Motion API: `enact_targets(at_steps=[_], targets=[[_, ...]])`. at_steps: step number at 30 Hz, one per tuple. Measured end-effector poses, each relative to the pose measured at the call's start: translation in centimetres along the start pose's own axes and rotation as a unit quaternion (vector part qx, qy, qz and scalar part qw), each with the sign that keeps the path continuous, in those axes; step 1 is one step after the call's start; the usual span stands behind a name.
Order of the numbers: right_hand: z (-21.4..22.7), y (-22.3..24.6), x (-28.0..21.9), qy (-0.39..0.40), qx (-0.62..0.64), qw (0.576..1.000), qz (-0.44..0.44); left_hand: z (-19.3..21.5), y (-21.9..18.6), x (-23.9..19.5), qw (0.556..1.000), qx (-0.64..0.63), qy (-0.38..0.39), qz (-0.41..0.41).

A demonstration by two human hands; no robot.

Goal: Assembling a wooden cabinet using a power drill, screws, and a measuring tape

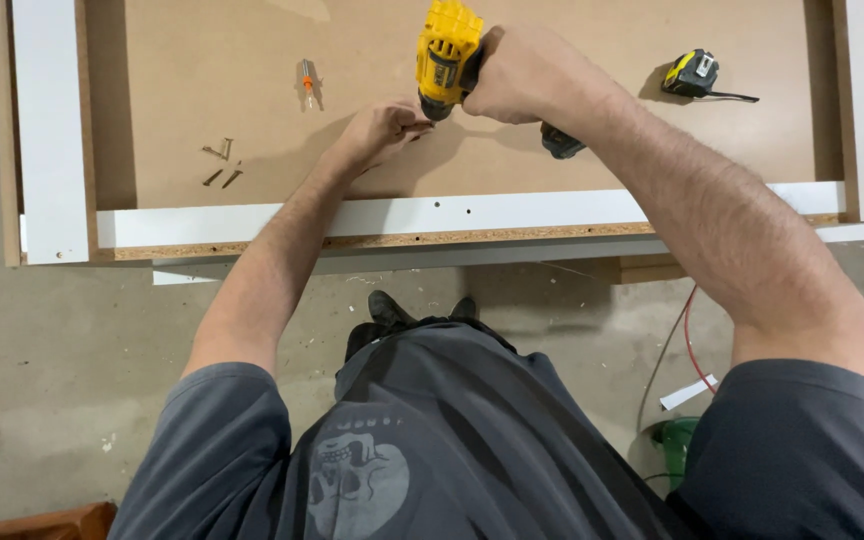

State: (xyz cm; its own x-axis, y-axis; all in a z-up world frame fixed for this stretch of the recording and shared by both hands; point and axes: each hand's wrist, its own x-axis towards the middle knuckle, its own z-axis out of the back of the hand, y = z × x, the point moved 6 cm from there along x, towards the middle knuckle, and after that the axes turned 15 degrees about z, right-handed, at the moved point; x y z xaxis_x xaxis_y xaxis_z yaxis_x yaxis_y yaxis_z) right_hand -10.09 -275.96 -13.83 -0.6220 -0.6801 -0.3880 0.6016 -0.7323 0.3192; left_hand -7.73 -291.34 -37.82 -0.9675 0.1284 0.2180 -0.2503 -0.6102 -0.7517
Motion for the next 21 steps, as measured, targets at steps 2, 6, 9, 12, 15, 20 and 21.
enact_targets(at_steps=[2,6,9,12,15,20,21], targets=[[0.0,0.1,-0.2,0.012,0.009,1.000,-0.024,1.1,-1.9,-0.4,1.000,-0.005,0.004,0.004],[0.1,0.2,0.4,0.029,-0.034,0.999,0.010,1.2,-2.2,-0.3,1.000,0.003,0.001,-0.007],[0.8,0.9,-1.2,0.055,0.049,0.995,-0.065,1.2,-2.2,-0.8,1.000,-0.017,0.011,-0.019],[0.7,0.6,-0.1,0.044,0.022,0.998,-0.041,0.8,-0.2,-0.4,0.998,0.007,0.039,0.038],[0.4,1.0,-0.4,0.082,-0.011,0.995,-0.048,0.9,-0.4,-0.7,0.998,0.042,0.047,0.026],[1.0,1.6,-0.9,0.070,0.018,0.997,-0.034,3.9,-2.4,-0.8,0.986,-0.061,0.031,0.155],[0.8,1.3,-0.7,0.069,0.018,0.997,-0.034,4.3,-3.1,-0.7,0.986,-0.061,0.031,0.154]])
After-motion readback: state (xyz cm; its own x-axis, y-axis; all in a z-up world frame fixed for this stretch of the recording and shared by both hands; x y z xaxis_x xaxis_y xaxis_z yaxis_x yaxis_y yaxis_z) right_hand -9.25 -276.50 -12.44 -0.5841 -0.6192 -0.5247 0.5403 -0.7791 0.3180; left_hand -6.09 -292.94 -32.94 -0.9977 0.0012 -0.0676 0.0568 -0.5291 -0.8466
